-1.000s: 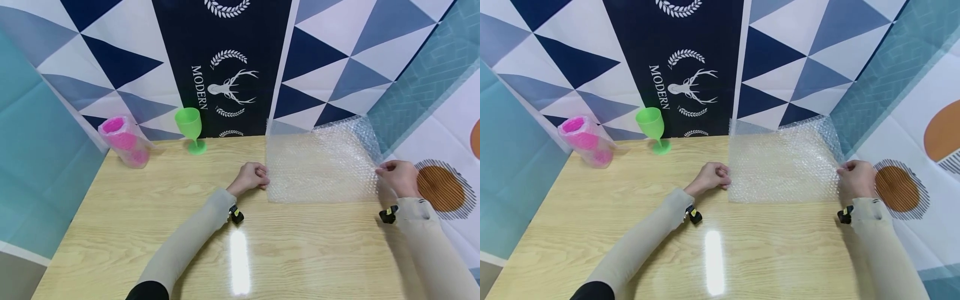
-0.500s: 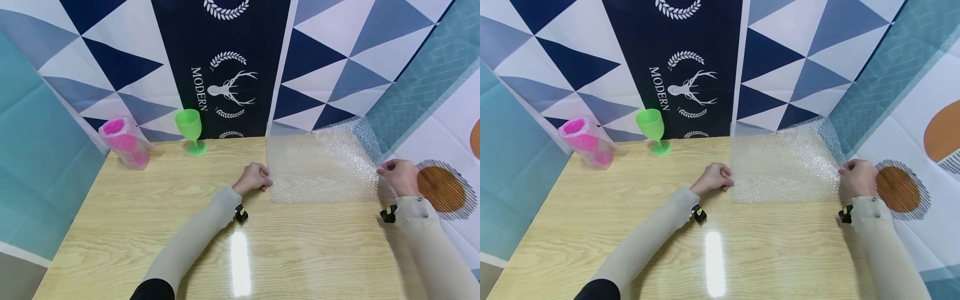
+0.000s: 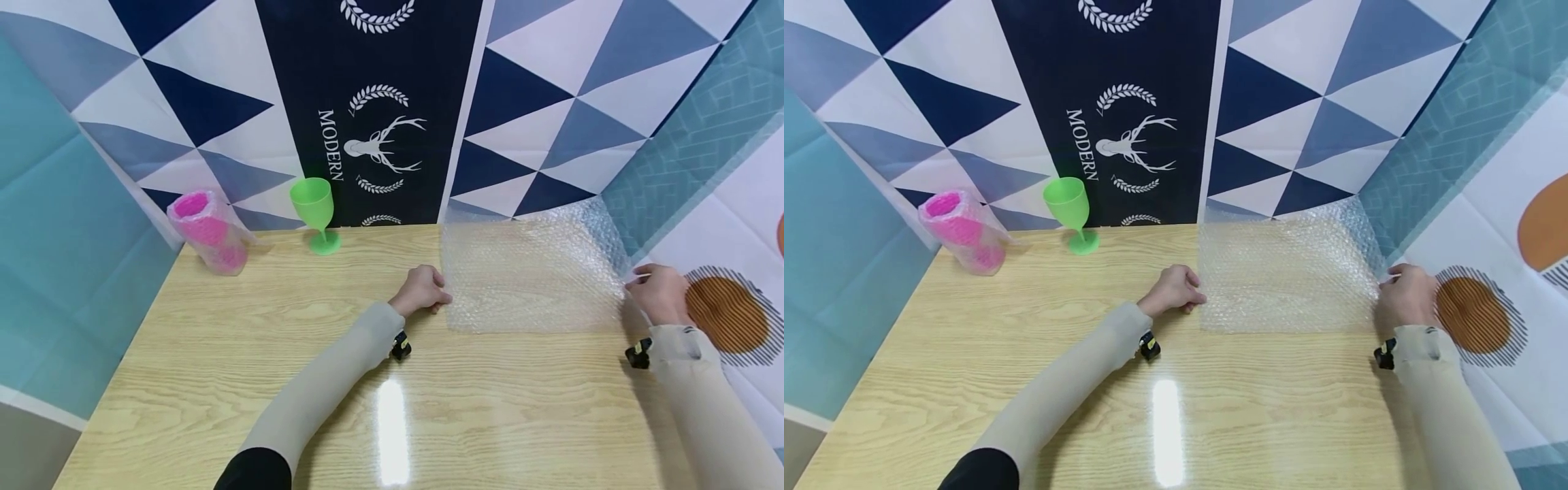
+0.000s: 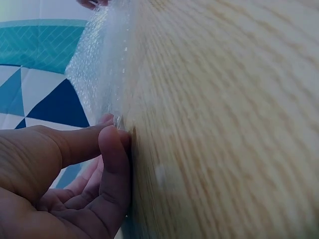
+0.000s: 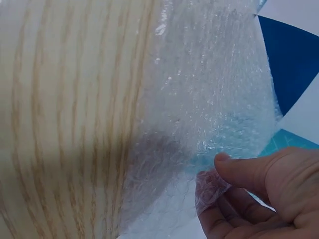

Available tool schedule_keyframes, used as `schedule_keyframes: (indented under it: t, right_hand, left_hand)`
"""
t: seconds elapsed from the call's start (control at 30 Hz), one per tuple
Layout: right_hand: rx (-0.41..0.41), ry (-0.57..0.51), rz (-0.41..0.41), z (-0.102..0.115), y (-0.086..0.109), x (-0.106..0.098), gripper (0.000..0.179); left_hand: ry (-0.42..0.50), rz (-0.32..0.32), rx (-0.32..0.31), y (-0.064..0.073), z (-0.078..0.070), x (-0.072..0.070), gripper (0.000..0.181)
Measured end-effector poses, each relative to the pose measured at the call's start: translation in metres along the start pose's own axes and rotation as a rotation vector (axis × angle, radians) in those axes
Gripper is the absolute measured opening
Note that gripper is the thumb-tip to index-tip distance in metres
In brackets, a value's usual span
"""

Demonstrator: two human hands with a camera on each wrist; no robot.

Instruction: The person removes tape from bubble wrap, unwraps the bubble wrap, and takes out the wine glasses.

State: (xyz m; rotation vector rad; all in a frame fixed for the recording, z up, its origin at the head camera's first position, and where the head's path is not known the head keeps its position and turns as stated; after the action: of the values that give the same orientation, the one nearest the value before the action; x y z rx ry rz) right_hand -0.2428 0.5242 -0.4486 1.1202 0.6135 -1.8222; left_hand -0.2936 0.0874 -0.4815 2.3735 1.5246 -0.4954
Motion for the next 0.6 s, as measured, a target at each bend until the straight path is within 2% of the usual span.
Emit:
schedule_keyframes:
  t: [0.17,0.37,0.6]
  right_hand:
    - [-0.041,0.027,-0.017,-0.0012,-0.0035,0.0013,0.047]
    - [-0.032,0.074,0.060,-0.0035,-0.0027,0.0036,0.053]
    - [-0.032,0.111,0.112,-0.0050,-0.0017,0.0054,0.052]
  left_hand:
    - [-0.023,0.010,-0.011,-0.0011,-0.0026,0.0027,0.032]
    - [-0.043,0.016,-0.019,-0.0011,-0.0044,0.0036,0.036]
    - [-0.079,0.006,-0.002,-0.0002,-0.0035,0.0033,0.051]
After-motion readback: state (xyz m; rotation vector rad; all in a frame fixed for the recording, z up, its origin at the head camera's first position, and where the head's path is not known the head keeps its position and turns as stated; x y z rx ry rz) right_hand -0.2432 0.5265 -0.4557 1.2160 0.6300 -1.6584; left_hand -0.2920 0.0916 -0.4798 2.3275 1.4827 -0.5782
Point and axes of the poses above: each hand's wrist, its own y-axis away from the middle knuckle, its own x-axis out of the palm, z = x × y, the point moved 2 cm from there along -y, towards the middle knuckle, and after that the axes turned 12 degrees about x, right-handed, at the moved point
